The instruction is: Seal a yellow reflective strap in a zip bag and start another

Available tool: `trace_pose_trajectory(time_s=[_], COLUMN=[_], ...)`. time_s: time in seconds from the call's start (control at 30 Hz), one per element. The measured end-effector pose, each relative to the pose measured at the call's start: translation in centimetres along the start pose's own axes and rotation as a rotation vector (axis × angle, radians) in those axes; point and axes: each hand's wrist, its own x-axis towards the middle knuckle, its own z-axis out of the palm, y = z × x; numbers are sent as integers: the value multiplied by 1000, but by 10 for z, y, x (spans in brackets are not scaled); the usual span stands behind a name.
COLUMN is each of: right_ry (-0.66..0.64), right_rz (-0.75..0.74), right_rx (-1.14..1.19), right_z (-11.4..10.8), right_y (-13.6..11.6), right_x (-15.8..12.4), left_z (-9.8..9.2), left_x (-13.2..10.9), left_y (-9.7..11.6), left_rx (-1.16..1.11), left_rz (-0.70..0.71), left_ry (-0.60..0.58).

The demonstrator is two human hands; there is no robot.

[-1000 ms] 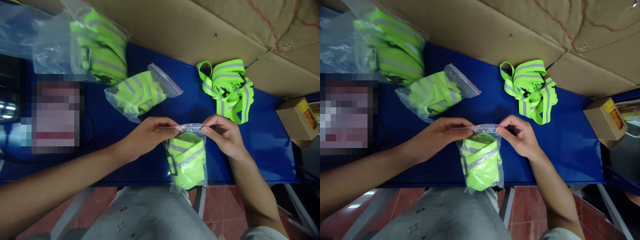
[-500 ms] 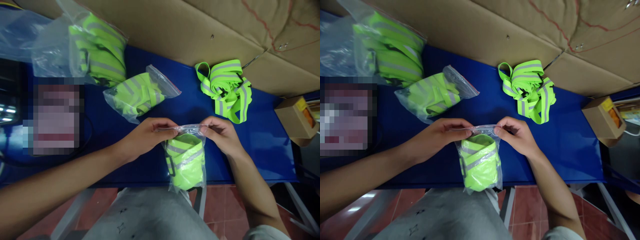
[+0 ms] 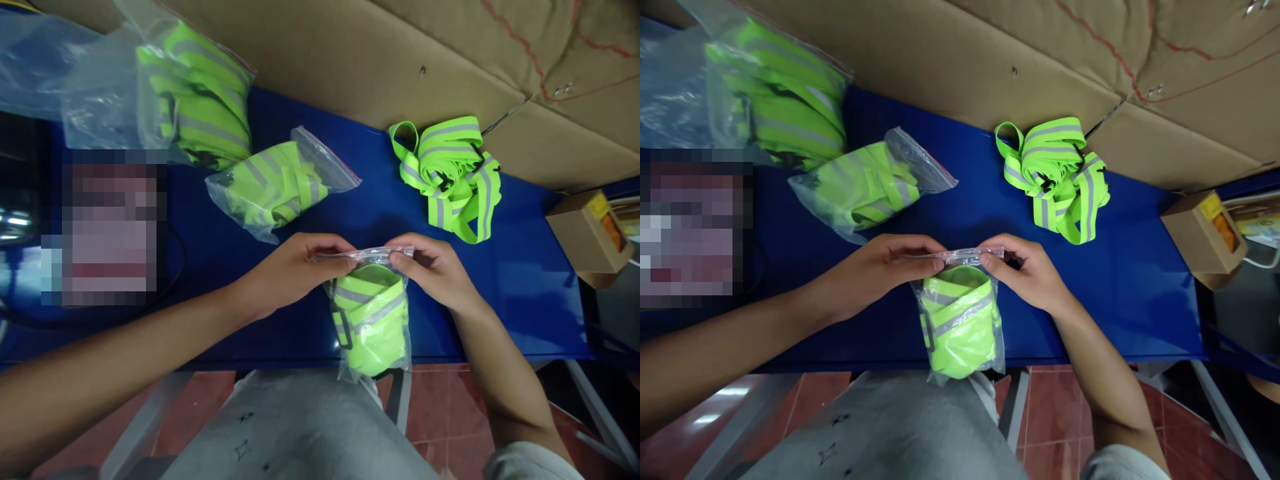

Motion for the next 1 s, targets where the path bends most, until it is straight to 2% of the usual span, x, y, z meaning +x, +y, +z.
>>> trace_pose_trajectory(time_s=[0.2,0.37,0.6,0.83,1.0], right_ry=[4,62,-76,-15,-70], right_rz=[26,-2,77,83,115], right_rx=[33,38,47,90,30], right_z=[2,6,7,8,3], right_y=[-1,-5,-13,-13,-17], right_x=[1,1,-1,-4,-3], left_z=[1,2,3,3,4], left_x=[0,-2,-1,-2,-2], left_y=[0,2,2,3,3], left_rx=[-17,-27,35,30,47], left_rz=[23,28,46,48,42], left_ry=[5,7,-10,-27,1])
